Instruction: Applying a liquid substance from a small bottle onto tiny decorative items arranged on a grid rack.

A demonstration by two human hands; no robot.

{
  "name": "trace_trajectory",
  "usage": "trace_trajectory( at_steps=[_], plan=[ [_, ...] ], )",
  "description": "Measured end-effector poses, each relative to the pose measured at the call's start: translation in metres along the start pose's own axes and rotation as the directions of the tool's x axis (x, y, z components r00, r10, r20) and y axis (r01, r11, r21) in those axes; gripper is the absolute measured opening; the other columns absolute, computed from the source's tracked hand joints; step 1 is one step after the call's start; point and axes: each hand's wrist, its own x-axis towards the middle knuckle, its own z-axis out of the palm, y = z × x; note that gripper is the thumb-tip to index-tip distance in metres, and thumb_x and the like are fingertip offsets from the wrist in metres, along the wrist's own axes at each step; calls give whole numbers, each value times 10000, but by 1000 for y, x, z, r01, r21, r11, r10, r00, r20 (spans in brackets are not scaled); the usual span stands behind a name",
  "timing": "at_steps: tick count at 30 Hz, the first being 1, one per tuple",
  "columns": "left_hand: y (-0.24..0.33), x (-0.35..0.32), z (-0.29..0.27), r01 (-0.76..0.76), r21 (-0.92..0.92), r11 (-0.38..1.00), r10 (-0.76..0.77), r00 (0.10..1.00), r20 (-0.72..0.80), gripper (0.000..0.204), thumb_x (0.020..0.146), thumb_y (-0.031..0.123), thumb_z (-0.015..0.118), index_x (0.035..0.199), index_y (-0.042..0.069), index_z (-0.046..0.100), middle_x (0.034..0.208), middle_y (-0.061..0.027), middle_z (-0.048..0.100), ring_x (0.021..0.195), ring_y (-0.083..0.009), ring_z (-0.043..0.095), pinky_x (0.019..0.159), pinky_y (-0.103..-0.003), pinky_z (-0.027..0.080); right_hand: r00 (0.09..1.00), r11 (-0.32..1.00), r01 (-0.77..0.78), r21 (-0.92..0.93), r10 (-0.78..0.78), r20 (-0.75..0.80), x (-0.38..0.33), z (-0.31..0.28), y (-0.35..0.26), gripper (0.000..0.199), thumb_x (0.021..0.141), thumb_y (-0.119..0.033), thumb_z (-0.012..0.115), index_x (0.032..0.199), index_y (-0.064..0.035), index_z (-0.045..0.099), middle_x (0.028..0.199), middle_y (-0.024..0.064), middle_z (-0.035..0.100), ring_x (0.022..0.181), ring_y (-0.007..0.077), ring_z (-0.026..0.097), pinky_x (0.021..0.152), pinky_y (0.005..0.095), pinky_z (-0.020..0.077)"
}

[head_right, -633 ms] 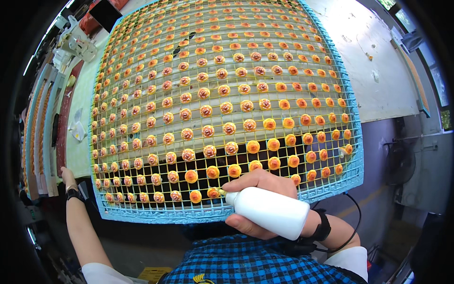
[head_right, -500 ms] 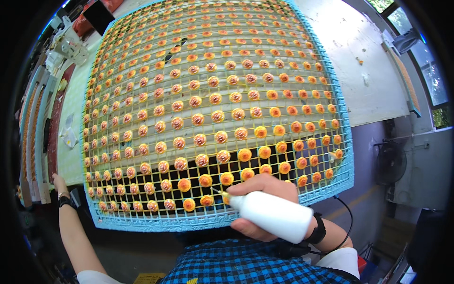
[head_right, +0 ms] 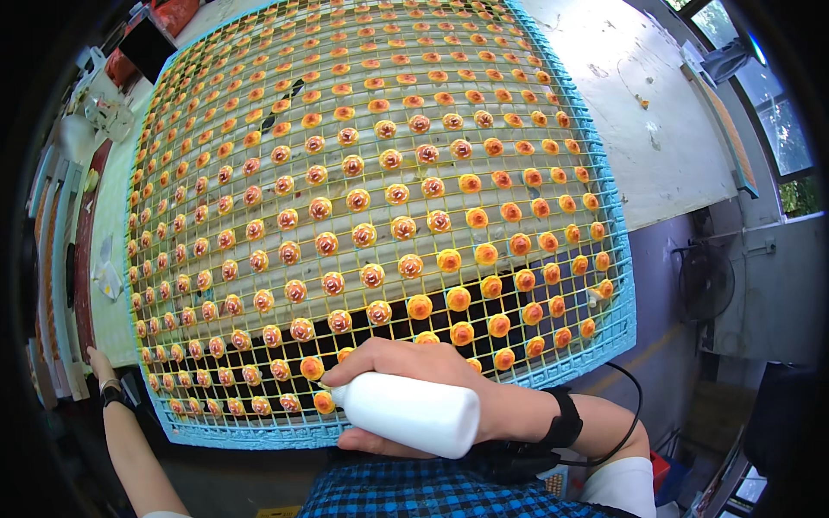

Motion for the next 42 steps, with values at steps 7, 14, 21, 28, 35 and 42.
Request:
trace_trajectory(
  at_steps=[7, 14, 21, 28, 35, 42],
  plan=[
    [-1, -7, 1, 25, -37, 999, -24, 999, 26, 769, 788, 550, 209, 1060, -122, 463, 1126, -260, 456, 1089, -347, 405, 922, -364, 289, 998, 999, -45, 24, 45, -34, -4, -8, 1, 360, 702, -281, 664, 952, -70, 516, 791, 38, 575, 679, 165, 594, 574, 244, 480],
    [-4, -17, -3, 22, -105, 994, -14, 997, 82, 772, 787, 560, 232, 1072, -122, 454, 1135, -253, 452, 1090, -337, 405, 920, -352, 288, 977, 977, -129, 167, 154, -147, -16, -43, -10, 360, 720, -246, 646, 965, -15, 519, 809, 70, 560, 676, 149, 573, 604, 236, 456],
    [-9, -7, -14, 1, -172, 985, 15, 996, 86, 777, 786, 569, 256, 1084, -123, 446, 1144, -246, 448, 1091, -326, 405, 919, -340, 288, 869, 954, -92, 285, 216, -445, -40, -110, 6, 349, 800, -230, 539, 1027, 8, 420, 778, 51, 500, 647, 64, 514, 750, 320, 490],
    [-6, -24, -12, -45, -216, 975, 64, 995, 79, 783, 785, 578, 279, 1096, -123, 437, 1153, -238, 445, 1092, -316, 404, 917, -328, 288, 871, 866, -210, 453, 376, -317, -2, -122, 25, 219, 803, -139, 548, 987, -29, 498, 826, 37, 559, 788, 100, 571, 626, 216, 482],
    [-10, -11, -23, -18, -220, 975, 32, 998, 57, 791, 784, 588, 302, 1107, -123, 428, 1163, -231, 441, 1093, -305, 404, 915, -317, 288, 842, 814, -328, 479, 482, -243, 5, -128, 34, 233, 791, -167, 579, 971, -39, 505, 836, 35, 561, 738, 81, 555, 629, 225, 480],
    [3, -30, -21, -14, -317, 948, 44, 995, 87, 724, 820, 527, 296, 1148, -112, 390, 1191, -204, 424, 1095, -280, 406, 917, -303, 284, 898, 896, -220, 387, 340, -278, 21, -137, 42, 264, 804, -184, 563, 1005, -23, 505, 780, 51, 566, 683, 76, 546, 618, 216, 474]
  ],
)
